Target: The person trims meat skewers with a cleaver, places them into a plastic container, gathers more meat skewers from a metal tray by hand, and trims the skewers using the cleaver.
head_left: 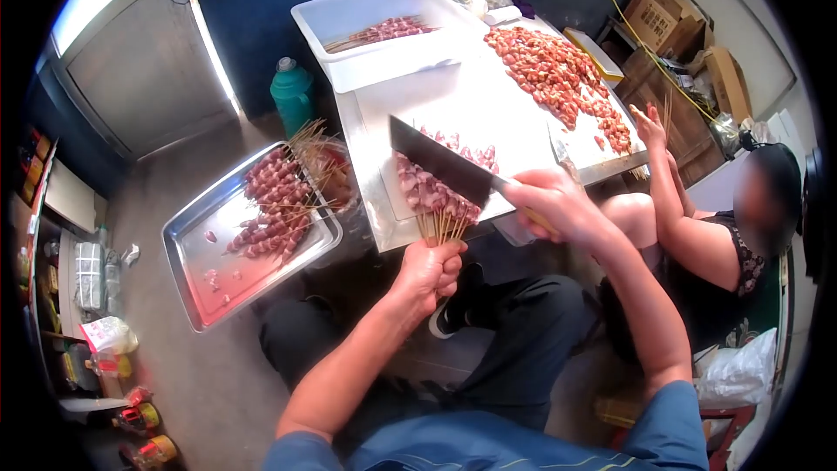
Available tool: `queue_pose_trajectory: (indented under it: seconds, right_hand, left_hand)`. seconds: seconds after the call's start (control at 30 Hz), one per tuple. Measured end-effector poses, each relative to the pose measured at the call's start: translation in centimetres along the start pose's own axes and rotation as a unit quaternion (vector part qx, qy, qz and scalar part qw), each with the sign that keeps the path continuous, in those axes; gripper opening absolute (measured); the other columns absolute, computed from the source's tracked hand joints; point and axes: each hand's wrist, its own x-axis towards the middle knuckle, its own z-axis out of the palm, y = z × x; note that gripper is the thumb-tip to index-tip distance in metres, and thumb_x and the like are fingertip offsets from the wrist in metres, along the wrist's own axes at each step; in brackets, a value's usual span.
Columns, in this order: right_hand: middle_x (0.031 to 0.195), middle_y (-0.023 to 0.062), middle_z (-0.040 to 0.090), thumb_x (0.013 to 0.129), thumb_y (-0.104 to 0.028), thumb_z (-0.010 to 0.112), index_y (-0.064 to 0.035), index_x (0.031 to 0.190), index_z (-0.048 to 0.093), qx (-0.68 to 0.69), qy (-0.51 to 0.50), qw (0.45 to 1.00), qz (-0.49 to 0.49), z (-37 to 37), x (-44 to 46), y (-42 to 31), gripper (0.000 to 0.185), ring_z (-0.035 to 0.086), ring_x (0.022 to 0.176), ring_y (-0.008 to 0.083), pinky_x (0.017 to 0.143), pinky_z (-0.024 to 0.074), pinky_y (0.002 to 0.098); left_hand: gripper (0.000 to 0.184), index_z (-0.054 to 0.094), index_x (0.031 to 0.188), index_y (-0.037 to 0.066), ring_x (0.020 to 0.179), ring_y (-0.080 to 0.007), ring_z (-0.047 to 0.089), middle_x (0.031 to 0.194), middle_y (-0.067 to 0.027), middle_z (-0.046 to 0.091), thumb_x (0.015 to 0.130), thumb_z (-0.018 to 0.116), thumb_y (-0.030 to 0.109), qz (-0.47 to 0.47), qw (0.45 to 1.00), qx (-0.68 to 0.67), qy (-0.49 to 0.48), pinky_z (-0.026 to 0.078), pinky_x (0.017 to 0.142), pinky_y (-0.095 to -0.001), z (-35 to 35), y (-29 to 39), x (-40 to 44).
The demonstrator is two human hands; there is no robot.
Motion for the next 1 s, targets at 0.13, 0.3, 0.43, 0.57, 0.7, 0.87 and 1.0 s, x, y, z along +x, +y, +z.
queue_pose_trajectory:
  seconds: [0.13,0.3,0.43,0.57,0.7,0.87,1.0]
  right_hand:
    - [0.062,0.0012,0.055,0.092,-0.028,0.058,0.0005,0.088,0.063,0.01,0.012,1.0,-0.007,-3.0,-4.6,2.2,0.029,0.047,0.044,0.0055,0.038,0.0321,0.02]
    - [0.065,0.0023,0.056,0.092,-0.027,0.06,0.0024,0.098,0.064,0.1,0.056,0.992,-0.048,-2.6,-2.8,1.5,0.03,0.049,0.046,0.0058,0.038,0.031,0.0194]
    - [0.067,0.0014,0.055,0.092,-0.029,0.059,-0.0009,0.093,0.061,0.128,0.057,0.987,-0.076,0.1,2.7,-0.8,0.029,0.048,0.05,0.0061,0.042,0.0343,0.0202]
    - [0.064,-0.0004,0.052,0.091,-0.031,0.059,-0.003,0.088,0.06,-0.001,-0.003,0.999,-0.034,0.1,4.2,0.3,0.028,0.049,0.05,0.007,0.042,0.0343,0.0207]
    - [0.063,0.0041,0.057,0.093,-0.028,0.058,0.0003,0.089,0.062,0.0,-0.013,1.0,-0.013,-3.2,-0.2,1.4,0.029,0.048,0.043,0.0078,0.037,0.0334,0.0224]
    - [0.063,0.0037,0.056,0.094,-0.027,0.062,0.003,0.103,0.063,0.116,0.037,0.992,-0.019,-4.4,-2.0,2.1,0.031,0.048,0.044,0.0072,0.037,0.0321,0.0196]
    - [0.066,0.002,0.055,0.092,-0.025,0.058,0.0008,0.092,0.061,0.116,0.037,0.991,-0.058,-2.2,1.0,-0.6,0.026,0.047,0.047,0.0062,0.042,0.0348,0.0207]
  left_hand:
    - [0.007,0.053,0.095,0.003,0.039,-0.0052,0.027,0.056,0.0041,0.038,0.093,0.057,0.008,0.002,1.0,-0.003,0.003,0.019,0.038,-0.0241,0.2,-0.2,0.0]
    - [0.007,0.054,0.093,0.003,0.039,-0.0051,0.027,0.057,0.0039,0.038,0.093,0.058,0.009,0.002,1.0,0.002,0.002,0.02,0.038,-0.0235,0.4,0.2,0.0]
    - [0.008,0.055,0.09,0.004,0.039,-0.005,0.028,0.057,0.0039,0.039,0.093,0.058,0.01,-0.005,1.0,-0.002,0.014,0.021,0.038,-0.023,0.6,0.3,0.1]
    - [0.008,0.054,0.092,0.004,0.04,-0.0049,0.028,0.057,0.0039,0.039,0.093,0.058,0.01,-0.002,1.0,-0.003,0.004,0.021,0.039,-0.0231,0.5,0.2,0.2]
    - [0.009,0.053,0.093,0.003,0.04,-0.0049,0.027,0.056,0.0039,0.038,0.093,0.058,0.01,-0.001,1.0,0.0,0.007,0.02,0.039,-0.0231,0.8,0.4,0.0]
    - [0.009,0.054,0.093,0.003,0.04,-0.0049,0.027,0.056,0.004,0.038,0.092,0.059,0.011,-0.002,1.0,0.002,0.01,0.02,0.039,-0.0235,1.1,0.6,0.0]
    - [0.008,0.055,0.092,0.004,0.04,-0.0048,0.028,0.057,0.004,0.039,0.093,0.059,0.011,-0.004,1.0,0.002,0.009,0.021,0.039,-0.0232,0.8,0.5,0.1]
